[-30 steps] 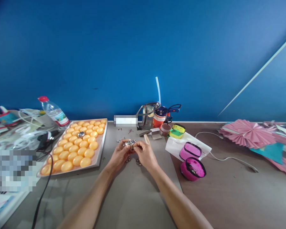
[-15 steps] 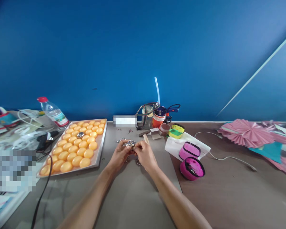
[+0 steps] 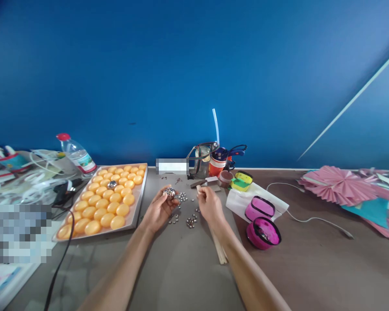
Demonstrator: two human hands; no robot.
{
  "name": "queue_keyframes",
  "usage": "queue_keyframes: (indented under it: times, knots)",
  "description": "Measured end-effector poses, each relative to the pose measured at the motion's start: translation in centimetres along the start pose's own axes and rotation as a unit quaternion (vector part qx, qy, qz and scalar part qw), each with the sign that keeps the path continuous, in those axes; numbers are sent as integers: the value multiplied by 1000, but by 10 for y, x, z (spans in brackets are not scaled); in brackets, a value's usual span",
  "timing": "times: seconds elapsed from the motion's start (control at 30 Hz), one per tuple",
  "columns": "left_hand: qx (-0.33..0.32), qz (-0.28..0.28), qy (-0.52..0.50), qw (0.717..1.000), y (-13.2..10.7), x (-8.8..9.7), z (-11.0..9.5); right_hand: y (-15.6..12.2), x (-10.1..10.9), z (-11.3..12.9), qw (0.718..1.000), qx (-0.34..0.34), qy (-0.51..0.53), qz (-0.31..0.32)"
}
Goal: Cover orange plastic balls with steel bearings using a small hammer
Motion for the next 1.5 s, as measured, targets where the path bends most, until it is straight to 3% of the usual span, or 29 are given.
queue_keyframes:
  times: [0.17,0.37,0.47,0.57,0.63,0.7,0.9,1.03,1.23,1.4,1.5]
  knots:
    - [6,-5,-70,998,3,1,-6,-2,-4,-18,965,-10,-244,93]
    - [13,3,-97,995,3,1,-8,-6,-14,-27,951,-5,-281,128]
    - [6,4,-91,996,5,4,-7,-3,-10,-22,974,-5,-211,85]
    - [-3,-10,-85,996,6,7,-8,-2,-5,-3,997,-7,-6,76]
    - [-4,-13,-83,996,7,8,-8,-8,-7,15,980,-14,153,129]
    - [-5,-11,-83,996,6,7,-8,-16,-11,28,956,-24,241,167]
    - [-13,-20,-68,997,6,7,-8,-31,-22,39,968,-2,166,190]
    - [-20,-18,-75,997,6,7,-8,-28,-10,43,957,-26,227,176]
    - [-22,-29,-84,996,7,11,-9,-33,-16,44,957,-26,165,236]
    - [-19,-30,-96,995,9,12,-9,-30,-10,47,958,-12,212,192]
    - [-18,-37,-86,995,8,12,-8,-32,-13,46,961,-9,181,207]
Point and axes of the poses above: each hand's wrist, its own y-axis towards the middle knuckle, its own x-axis out of the back of the hand, z = x × y, the point moved 6 cm from there along y, towards the middle knuckle, and after that the axes turned 8 degrees about -z, right-handed, at the moved point
